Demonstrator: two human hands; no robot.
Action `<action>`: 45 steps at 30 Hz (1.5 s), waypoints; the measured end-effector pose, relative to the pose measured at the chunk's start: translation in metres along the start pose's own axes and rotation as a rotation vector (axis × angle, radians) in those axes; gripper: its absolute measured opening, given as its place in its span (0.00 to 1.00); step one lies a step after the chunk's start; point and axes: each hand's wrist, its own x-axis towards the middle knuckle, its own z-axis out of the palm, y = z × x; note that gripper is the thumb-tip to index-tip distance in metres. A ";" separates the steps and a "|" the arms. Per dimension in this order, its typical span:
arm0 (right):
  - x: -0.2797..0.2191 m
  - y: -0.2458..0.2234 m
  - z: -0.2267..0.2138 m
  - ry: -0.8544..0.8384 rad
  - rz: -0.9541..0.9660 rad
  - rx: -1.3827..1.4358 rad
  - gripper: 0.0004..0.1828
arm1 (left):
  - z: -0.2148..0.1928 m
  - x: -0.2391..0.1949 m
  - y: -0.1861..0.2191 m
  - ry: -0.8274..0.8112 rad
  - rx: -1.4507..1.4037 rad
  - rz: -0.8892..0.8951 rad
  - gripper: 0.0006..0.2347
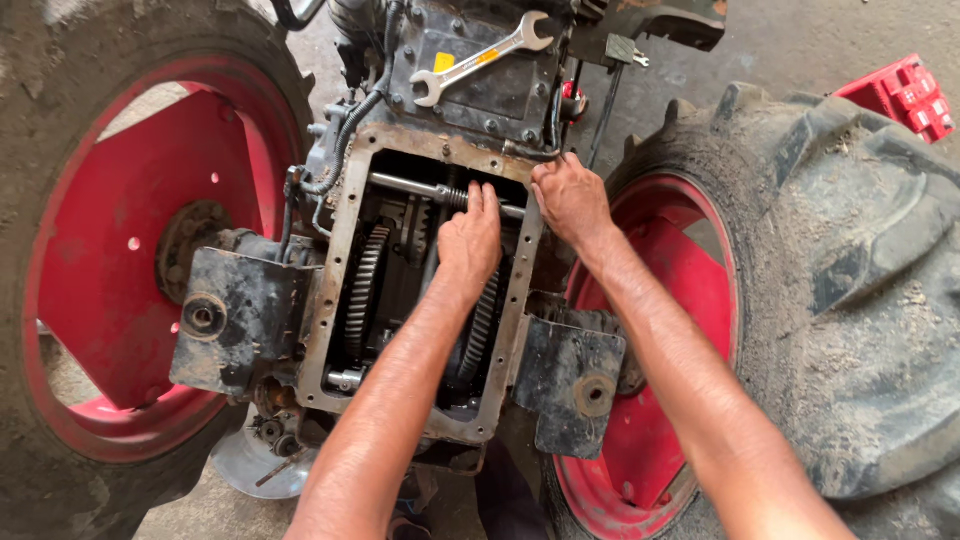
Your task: The person cleans the interior of a tractor's differential housing using a cloth. They wipe the metal surfaces and gears inside the open housing, moving the cloth around to remove dirt and grime.
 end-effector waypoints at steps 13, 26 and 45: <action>0.006 0.011 0.028 -0.125 0.140 0.191 0.11 | -0.003 0.001 0.003 -0.209 0.078 -0.020 0.39; -0.045 0.043 -0.020 0.230 0.601 -0.009 0.04 | -0.022 0.005 0.001 -0.345 0.106 0.006 0.39; -0.087 -0.093 -0.011 0.052 0.163 0.066 0.06 | 0.002 0.003 -0.006 -0.177 -0.047 -0.021 0.38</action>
